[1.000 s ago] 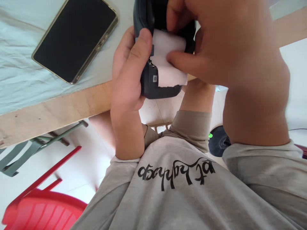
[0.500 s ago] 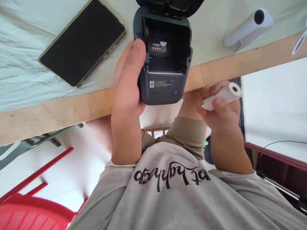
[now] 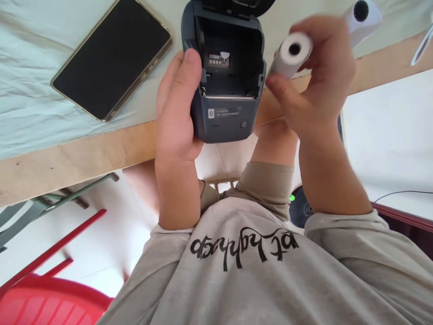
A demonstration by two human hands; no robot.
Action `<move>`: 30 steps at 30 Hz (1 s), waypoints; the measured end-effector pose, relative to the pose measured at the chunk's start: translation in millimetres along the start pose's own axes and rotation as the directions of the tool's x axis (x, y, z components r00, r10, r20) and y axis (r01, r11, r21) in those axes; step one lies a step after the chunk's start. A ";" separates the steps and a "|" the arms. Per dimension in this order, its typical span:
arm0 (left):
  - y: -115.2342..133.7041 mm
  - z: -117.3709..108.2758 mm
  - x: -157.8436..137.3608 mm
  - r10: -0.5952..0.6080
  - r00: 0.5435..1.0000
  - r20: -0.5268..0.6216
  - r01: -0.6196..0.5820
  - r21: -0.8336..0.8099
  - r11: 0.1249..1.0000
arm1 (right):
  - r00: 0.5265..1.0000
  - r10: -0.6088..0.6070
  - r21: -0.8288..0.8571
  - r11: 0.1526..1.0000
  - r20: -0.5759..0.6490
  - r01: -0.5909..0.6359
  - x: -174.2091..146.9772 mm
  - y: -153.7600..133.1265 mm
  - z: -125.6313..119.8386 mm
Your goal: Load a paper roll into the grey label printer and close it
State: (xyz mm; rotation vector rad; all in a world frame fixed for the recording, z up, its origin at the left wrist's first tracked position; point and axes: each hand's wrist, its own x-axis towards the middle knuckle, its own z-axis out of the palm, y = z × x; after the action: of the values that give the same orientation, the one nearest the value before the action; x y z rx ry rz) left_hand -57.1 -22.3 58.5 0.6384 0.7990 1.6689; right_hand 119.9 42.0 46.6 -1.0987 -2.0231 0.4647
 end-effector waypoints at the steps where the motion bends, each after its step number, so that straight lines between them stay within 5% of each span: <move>1: 0.6 0.2 -0.5 -0.004 1.000 0.005 0.004 0.023 1.000 | 1.000 0.018 -0.014 1.000 -0.010 -0.018 3.6 1.4 0.8; 8: 0.9 0.3 -1.0 -0.027 0.999 -0.017 0.028 0.029 0.999 | 0.987 0.098 -0.126 0.989 0.124 -0.083 10.1 3.2 5.6; 11: -1.7 -0.9 -0.1 -0.026 1.000 0.000 0.026 -0.025 0.999 | 0.997 -0.021 -0.104 0.995 -0.074 0.013 6.5 13.7 -7.7; 14: -2.4 -2.8 0.2 -0.019 1.000 0.021 0.020 -0.050 0.999 | 0.926 -0.135 -0.189 0.979 -0.352 0.071 7.4 37.9 -29.1; 19: -0.9 -5.0 -0.2 -0.038 0.998 0.042 0.041 -0.068 0.997 | 0.988 0.128 -0.188 0.972 -0.082 -0.141 13.5 61.5 -48.3; 24: -2.3 -3.8 0.0 -0.030 0.999 0.028 0.031 -0.042 0.999 | 0.973 0.076 -0.120 0.987 -0.216 -0.104 13.1 66.6 -41.6; 27: -2.7 -3.9 -0.2 -0.016 1.000 0.026 0.017 -0.027 1.000 | 0.934 0.157 0.134 0.984 -0.322 -0.119 10.3 69.7 -38.3; 30: -1.4 -5.1 -0.9 -0.030 0.999 0.042 0.032 -0.028 0.999 | 0.909 0.305 0.461 0.875 -0.284 -0.150 1.8 64.9 -38.3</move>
State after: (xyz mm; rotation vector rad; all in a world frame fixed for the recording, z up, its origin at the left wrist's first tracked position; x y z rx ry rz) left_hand -60.0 -23.8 54.2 0.6361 0.7507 1.6309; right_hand 184.2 78.2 31.2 -1.0584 -1.3932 0.7436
